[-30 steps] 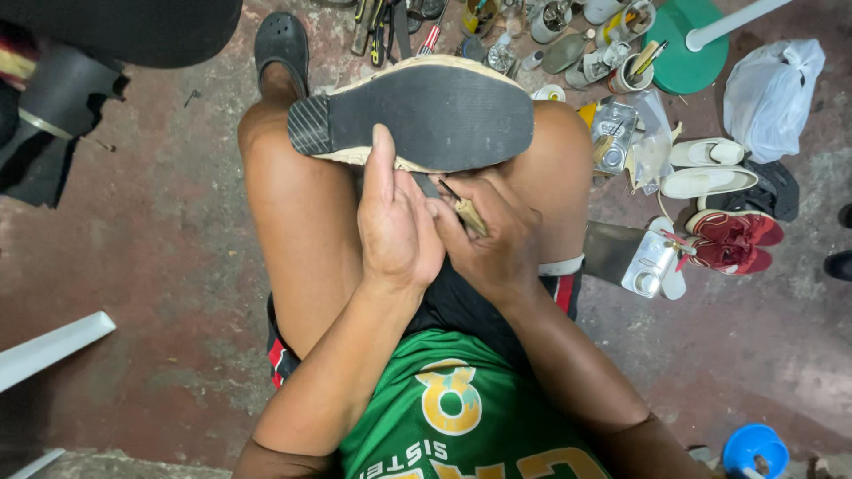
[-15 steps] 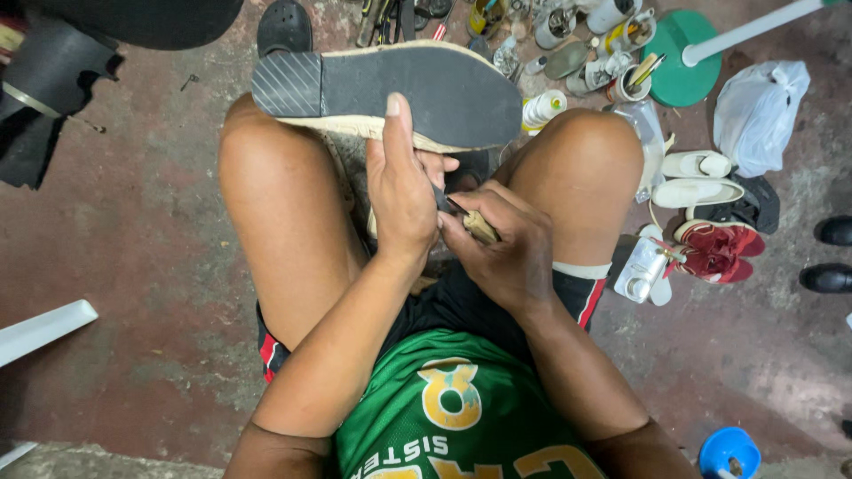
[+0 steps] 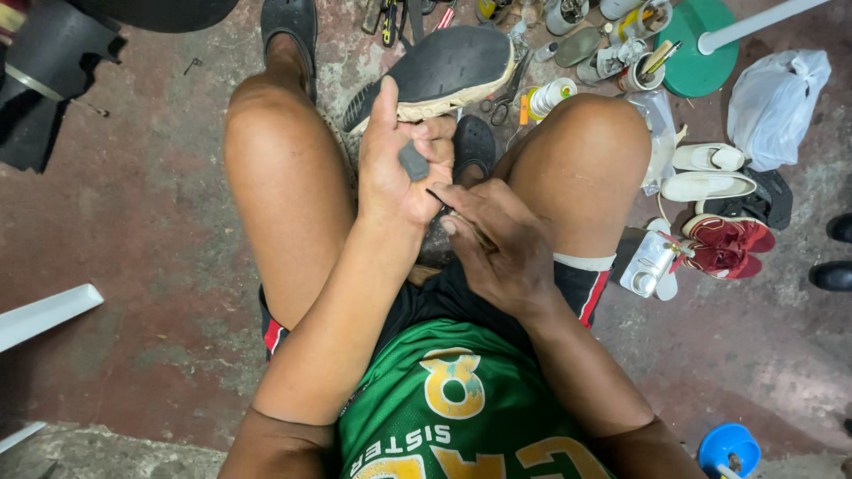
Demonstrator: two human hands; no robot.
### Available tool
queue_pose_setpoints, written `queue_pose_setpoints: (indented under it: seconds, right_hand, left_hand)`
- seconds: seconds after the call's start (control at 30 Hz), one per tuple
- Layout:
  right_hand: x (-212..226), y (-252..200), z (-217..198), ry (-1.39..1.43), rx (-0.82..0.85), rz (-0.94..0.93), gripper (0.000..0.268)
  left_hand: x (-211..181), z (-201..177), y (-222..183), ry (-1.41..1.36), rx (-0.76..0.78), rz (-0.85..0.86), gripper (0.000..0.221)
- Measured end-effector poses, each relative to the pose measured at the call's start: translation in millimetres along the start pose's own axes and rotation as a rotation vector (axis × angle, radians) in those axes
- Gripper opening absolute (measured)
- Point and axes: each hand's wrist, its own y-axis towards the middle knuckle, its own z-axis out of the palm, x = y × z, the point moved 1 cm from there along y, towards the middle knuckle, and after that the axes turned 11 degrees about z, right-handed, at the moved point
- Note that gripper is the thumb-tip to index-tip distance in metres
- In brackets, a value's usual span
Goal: The person stitches a new sole onto a shoe by hand with a stitching tool and thread. They hold the shoe on their lap and use the tool to pierce the material and pull the thread through along the edge of the sole.
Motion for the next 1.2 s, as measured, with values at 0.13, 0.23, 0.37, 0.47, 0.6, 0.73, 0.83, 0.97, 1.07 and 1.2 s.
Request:
queue_pose_setpoints:
  seconds: [0.13, 0.23, 0.37, 0.47, 0.6, 0.73, 0.83, 0.97, 1.07, 1.2]
  right_hand:
    - [0, 2, 1, -0.008, 0.006, 0.026, 0.031]
    - [0, 3, 1, 0.003, -0.003, 0.031, 0.031]
    - [-2, 3, 3, 0.011, -0.004, 0.037, 0.03]
    - [-2, 3, 3, 0.011, -0.003, 0.03, 0.03]
    - [0, 3, 2, 0.002, -0.004, 0.02, 0.031]
    - [1, 1, 0, -0.048, -0.052, 0.033, 0.028]
    - [1, 0, -1, -0.05, -0.061, 0.038, 0.025]
    - [-4, 0, -2, 0.14, 0.034, 0.206, 0.025]
    - [-8, 2, 1, 0.206, 0.051, 0.246, 0.024]
    - [-16, -5, 9, 0.276, 0.038, 0.21, 0.025]
  left_hand:
    - [4, -8, 3, -0.075, 0.029, -0.091, 0.043]
    - [6, -12, 3, -0.059, 0.016, -0.063, 0.04]
    - [6, -12, 1, -0.055, 0.092, -0.059, 0.041]
    - [6, -10, -1, -0.007, 0.051, -0.016, 0.044]
    - [4, -4, -8, 0.2, 0.165, 0.113, 0.047]
    - [6, 2, -11, 0.266, 0.006, 0.191, 0.052]
    - [8, 5, -12, 0.356, -0.084, 0.328, 0.05]
    - [11, 6, -11, 0.398, -0.073, 0.395, 0.048]
    - [9, 7, -10, 0.499, -0.059, 0.434, 0.046]
    - [0, 4, -11, 0.606, -0.169, 0.415, 0.043]
